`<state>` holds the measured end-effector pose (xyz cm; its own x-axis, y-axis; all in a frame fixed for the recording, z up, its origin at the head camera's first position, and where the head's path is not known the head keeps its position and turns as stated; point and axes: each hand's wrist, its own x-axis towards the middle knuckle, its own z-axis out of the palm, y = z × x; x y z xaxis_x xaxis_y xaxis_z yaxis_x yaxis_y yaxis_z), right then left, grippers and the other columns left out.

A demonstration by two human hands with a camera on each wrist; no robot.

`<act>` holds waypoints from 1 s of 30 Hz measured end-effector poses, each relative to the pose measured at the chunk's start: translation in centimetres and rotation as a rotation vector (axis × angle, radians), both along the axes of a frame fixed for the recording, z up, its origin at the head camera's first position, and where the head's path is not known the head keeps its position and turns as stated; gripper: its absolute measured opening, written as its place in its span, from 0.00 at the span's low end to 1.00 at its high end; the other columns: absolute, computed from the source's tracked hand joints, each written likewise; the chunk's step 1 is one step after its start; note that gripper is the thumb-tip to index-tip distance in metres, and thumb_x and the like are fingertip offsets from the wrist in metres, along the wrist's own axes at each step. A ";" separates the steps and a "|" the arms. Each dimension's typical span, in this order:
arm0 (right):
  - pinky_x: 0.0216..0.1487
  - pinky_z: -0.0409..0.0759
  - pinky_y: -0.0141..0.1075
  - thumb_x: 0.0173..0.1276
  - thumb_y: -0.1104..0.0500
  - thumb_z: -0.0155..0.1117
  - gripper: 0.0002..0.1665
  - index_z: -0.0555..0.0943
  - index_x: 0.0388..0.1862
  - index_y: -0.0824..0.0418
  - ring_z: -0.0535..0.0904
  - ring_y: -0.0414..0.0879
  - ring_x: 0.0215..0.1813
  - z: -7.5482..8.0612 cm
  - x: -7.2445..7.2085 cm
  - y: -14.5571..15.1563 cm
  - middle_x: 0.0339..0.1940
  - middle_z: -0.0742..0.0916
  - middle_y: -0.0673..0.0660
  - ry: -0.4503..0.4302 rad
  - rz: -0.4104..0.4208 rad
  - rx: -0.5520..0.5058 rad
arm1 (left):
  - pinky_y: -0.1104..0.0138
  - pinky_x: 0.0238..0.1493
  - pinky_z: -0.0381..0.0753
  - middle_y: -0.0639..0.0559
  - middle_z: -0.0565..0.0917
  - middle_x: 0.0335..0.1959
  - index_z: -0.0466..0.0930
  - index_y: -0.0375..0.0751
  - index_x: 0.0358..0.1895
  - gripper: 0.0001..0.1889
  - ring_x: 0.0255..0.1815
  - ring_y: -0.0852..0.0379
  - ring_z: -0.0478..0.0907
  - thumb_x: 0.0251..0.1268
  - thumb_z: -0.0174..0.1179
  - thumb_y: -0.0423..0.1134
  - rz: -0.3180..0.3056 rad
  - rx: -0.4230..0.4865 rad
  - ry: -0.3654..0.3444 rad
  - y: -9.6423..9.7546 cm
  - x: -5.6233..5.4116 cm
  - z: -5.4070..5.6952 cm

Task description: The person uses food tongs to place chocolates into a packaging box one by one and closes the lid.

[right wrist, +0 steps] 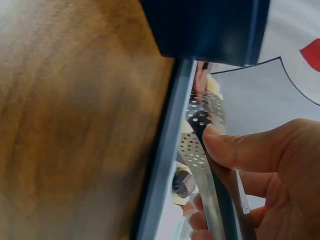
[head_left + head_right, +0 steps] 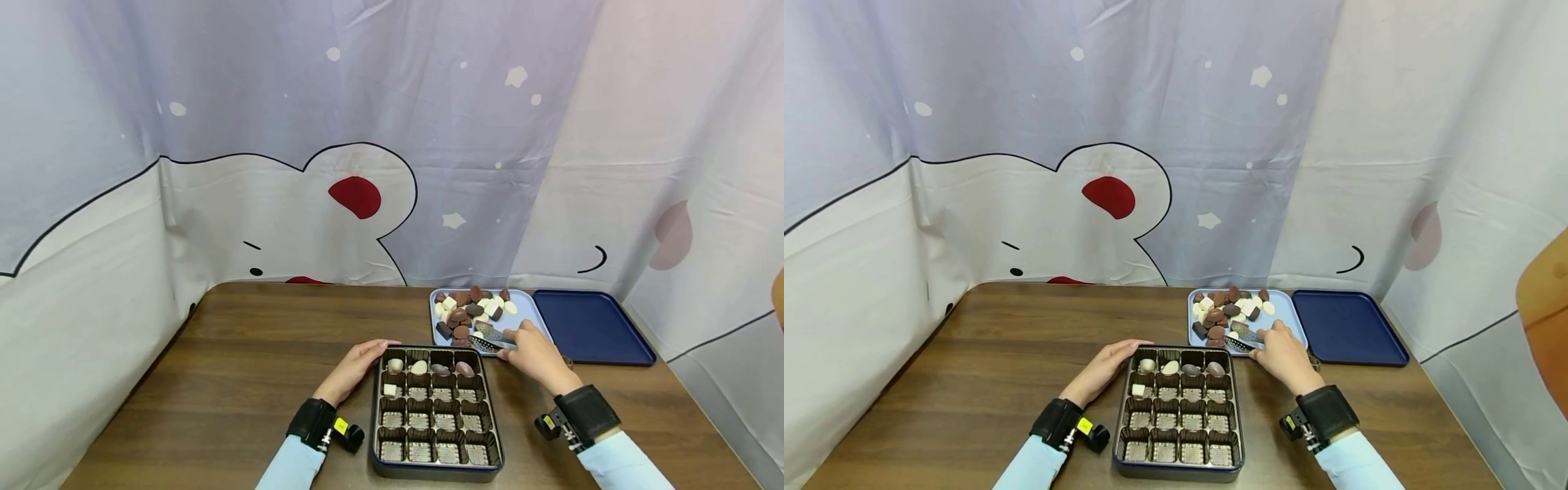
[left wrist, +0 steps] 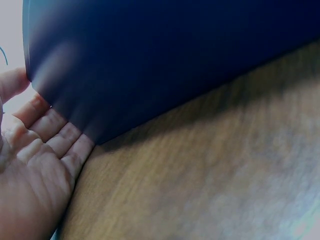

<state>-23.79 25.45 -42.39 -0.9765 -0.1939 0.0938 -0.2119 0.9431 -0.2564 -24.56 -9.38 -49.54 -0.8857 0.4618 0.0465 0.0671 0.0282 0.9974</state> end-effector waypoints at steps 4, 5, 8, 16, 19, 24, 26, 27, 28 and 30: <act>0.30 0.70 0.42 0.57 0.56 0.70 0.29 0.79 0.55 0.70 0.69 0.49 0.29 -0.6 -0.1 0.0 0.31 0.74 0.61 0.033 0.009 0.015 | 0.68 0.62 0.67 0.46 0.78 0.59 0.74 0.40 0.62 0.23 0.60 0.58 0.73 0.75 0.44 0.50 -0.002 0.006 0.012 0.0 0.0 -0.1; 0.30 0.71 0.43 0.57 0.57 0.70 0.29 0.79 0.55 0.70 0.69 0.49 0.29 -0.7 -0.1 0.0 0.30 0.74 0.61 0.045 0.012 0.017 | 0.68 0.63 0.67 0.45 0.78 0.60 0.74 0.40 0.62 0.23 0.61 0.58 0.73 0.75 0.44 0.50 -0.001 0.006 0.017 0.0 0.0 -0.1; 0.30 0.72 0.43 0.57 0.57 0.70 0.27 0.80 0.53 0.71 0.69 0.49 0.30 -1.1 -0.1 0.0 0.30 0.73 0.59 0.075 0.016 0.020 | 0.67 0.63 0.67 0.46 0.78 0.60 0.74 0.41 0.62 0.23 0.61 0.58 0.73 0.75 0.44 0.51 0.002 -0.002 0.015 0.0 -0.1 -0.1; 0.29 0.69 0.40 0.59 0.58 0.68 0.25 0.80 0.52 0.72 0.68 0.48 0.30 -0.8 0.5 0.0 0.29 0.72 0.58 0.096 0.023 -0.005 | 0.65 0.63 0.68 0.49 0.78 0.60 0.75 0.44 0.62 0.23 0.61 0.57 0.73 0.75 0.43 0.52 0.008 -0.010 -0.011 0.1 0.0 -0.1; 0.27 0.67 0.39 0.59 0.58 0.68 0.26 0.79 0.53 0.72 0.67 0.47 0.29 -0.1 0.8 0.1 0.30 0.72 0.58 0.106 0.021 -0.026 | 0.64 0.64 0.67 0.50 0.78 0.60 0.75 0.45 0.61 0.23 0.62 0.56 0.73 0.75 0.44 0.52 0.009 -0.008 -0.013 0.1 0.0 -0.1; 0.25 0.64 0.35 0.60 0.57 0.68 0.28 0.78 0.56 0.72 0.64 0.45 0.27 1.3 1.4 -0.1 0.30 0.70 0.56 0.138 0.024 -0.074 | 0.63 0.64 0.68 0.48 0.78 0.60 0.75 0.44 0.62 0.23 0.61 0.56 0.73 0.75 0.43 0.53 0.007 -0.007 -0.011 0.1 -0.1 0.0; 0.25 0.62 0.34 0.60 0.57 0.68 0.29 0.77 0.58 0.72 0.63 0.45 0.27 2.0 1.9 -0.4 0.30 0.69 0.55 0.147 0.032 -0.100 | 0.64 0.64 0.67 0.48 0.78 0.60 0.75 0.44 0.62 0.23 0.61 0.56 0.73 0.75 0.43 0.53 0.004 -0.007 -0.014 0.1 -0.1 -0.1; 0.25 0.61 0.33 0.61 0.57 0.68 0.30 0.76 0.58 0.72 0.62 0.44 0.27 2.3 2.1 -0.5 0.30 0.69 0.55 0.151 0.039 -0.112 | 0.64 0.64 0.67 0.48 0.78 0.60 0.75 0.44 0.62 0.23 0.61 0.57 0.73 0.75 0.43 0.52 0.004 -0.008 -0.011 0.1 -0.1 -0.1; 0.26 0.60 0.33 0.61 0.57 0.67 0.30 0.76 0.59 0.72 0.61 0.44 0.27 2.6 2.4 -0.8 0.30 0.69 0.55 0.158 0.048 -0.122 | 0.65 0.64 0.67 0.48 0.78 0.60 0.75 0.44 0.62 0.23 0.62 0.57 0.73 0.75 0.43 0.52 0.005 -0.010 -0.008 0.1 0.0 -0.1; 0.27 0.60 0.32 0.62 0.57 0.67 0.30 0.76 0.59 0.72 0.61 0.43 0.27 3.3 3.0 -1.3 0.31 0.69 0.54 0.167 0.073 -0.135 | 0.65 0.64 0.66 0.48 0.78 0.60 0.75 0.43 0.62 0.23 0.62 0.56 0.72 0.75 0.43 0.52 0.002 -0.008 0.001 0.0 -0.1 -0.2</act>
<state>-20.82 24.11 -39.09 -0.9289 -0.2385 0.2832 -0.3289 0.8830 -0.3349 -24.62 -9.34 -49.71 -0.8868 0.4600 0.0436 0.0679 0.0364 0.9970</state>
